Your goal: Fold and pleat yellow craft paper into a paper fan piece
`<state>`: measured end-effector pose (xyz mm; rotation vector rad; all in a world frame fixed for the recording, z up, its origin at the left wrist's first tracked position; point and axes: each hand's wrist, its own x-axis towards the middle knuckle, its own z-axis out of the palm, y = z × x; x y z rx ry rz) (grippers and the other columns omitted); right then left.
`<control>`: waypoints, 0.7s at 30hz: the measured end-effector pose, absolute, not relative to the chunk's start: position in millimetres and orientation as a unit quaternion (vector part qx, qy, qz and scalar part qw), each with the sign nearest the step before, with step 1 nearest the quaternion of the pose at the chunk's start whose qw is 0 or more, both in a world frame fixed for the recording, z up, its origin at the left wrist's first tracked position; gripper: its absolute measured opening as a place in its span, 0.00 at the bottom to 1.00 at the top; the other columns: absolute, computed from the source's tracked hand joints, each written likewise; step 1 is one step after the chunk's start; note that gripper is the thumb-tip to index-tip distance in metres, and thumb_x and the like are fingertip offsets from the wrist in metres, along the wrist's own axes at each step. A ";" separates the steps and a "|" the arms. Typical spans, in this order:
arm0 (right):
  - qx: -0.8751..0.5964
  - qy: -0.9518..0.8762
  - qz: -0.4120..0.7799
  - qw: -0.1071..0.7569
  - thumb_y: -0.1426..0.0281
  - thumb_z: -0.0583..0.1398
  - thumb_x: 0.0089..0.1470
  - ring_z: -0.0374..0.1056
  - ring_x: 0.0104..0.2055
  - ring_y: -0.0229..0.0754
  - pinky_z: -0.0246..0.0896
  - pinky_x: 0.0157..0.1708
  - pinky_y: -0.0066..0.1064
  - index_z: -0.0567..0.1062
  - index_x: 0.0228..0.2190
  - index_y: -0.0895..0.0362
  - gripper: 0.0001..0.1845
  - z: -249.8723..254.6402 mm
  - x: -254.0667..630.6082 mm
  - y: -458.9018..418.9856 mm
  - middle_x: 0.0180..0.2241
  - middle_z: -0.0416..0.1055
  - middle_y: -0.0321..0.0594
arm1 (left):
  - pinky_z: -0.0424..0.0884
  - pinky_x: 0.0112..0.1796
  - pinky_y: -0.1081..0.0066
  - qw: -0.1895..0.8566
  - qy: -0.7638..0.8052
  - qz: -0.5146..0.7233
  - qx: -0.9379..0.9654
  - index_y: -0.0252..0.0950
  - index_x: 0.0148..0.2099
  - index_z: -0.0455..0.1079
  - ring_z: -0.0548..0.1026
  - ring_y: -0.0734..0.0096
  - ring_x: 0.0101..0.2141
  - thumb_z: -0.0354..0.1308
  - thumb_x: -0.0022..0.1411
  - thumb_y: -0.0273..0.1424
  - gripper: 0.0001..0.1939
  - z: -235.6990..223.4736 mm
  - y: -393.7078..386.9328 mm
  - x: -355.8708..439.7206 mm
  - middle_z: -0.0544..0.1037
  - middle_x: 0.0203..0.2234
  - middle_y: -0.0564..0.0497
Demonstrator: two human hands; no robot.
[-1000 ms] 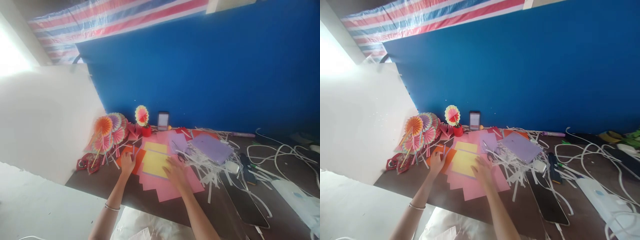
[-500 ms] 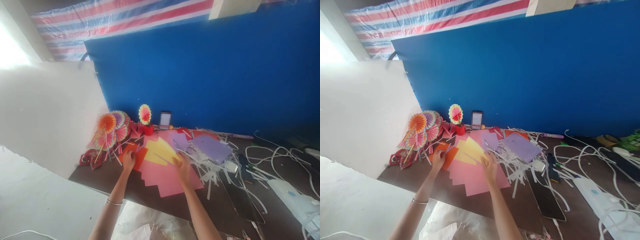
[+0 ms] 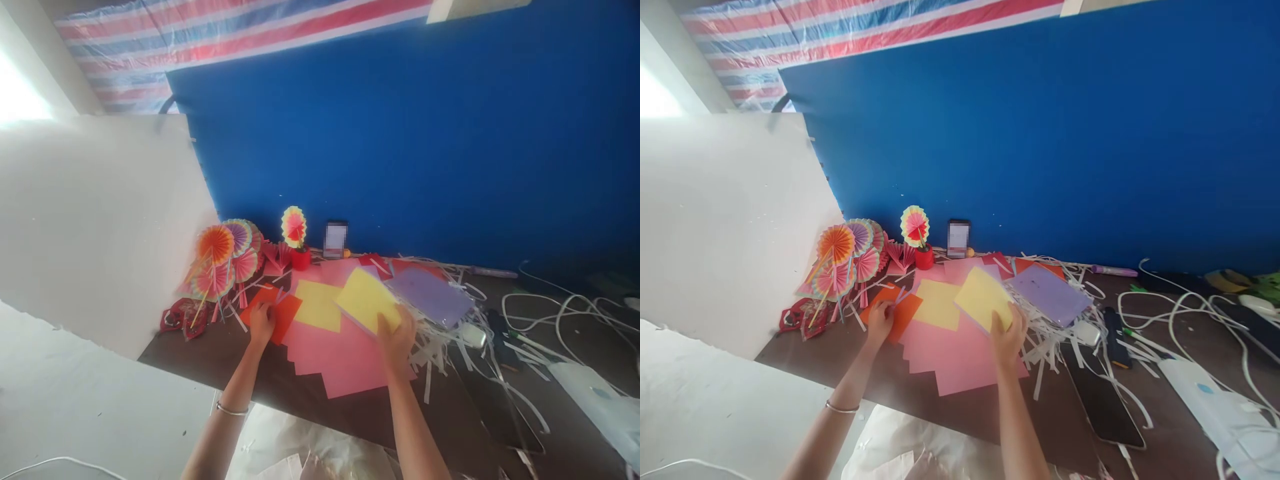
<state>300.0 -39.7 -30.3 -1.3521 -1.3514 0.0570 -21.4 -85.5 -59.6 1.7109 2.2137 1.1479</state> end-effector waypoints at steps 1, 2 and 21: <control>-0.590 -0.569 0.025 0.573 0.59 0.55 0.52 0.59 0.52 0.51 0.53 0.51 0.49 0.68 0.45 0.61 0.23 -31.9 303.0 -38.6 0.45 0.65 0.52 | 0.68 0.42 0.64 0.062 0.730 0.380 0.564 0.35 0.38 0.72 0.72 0.64 0.39 0.48 0.52 0.18 0.15 -60.3 -85.6 -21.7 0.74 0.35 0.46; -0.602 -0.559 0.029 0.569 0.59 0.56 0.52 0.57 0.53 0.51 0.53 0.51 0.49 0.68 0.45 0.60 0.23 -33.5 305.5 -37.7 0.46 0.64 0.52 | 0.67 0.43 0.64 0.066 0.730 0.382 0.563 0.35 0.38 0.72 0.72 0.64 0.40 0.48 0.52 0.17 0.16 -60.9 -85.6 -21.8 0.74 0.35 0.46; -0.528 -0.738 0.053 0.417 0.57 0.53 0.53 0.56 0.56 0.51 0.55 0.51 0.47 0.68 0.43 0.55 0.20 -40.5 280.3 -50.9 0.53 0.59 0.49 | 0.71 0.42 0.65 0.067 0.699 0.475 0.530 0.35 0.33 0.73 0.74 0.67 0.38 0.47 0.52 0.17 0.16 -55.5 -87.0 -21.0 0.73 0.34 0.46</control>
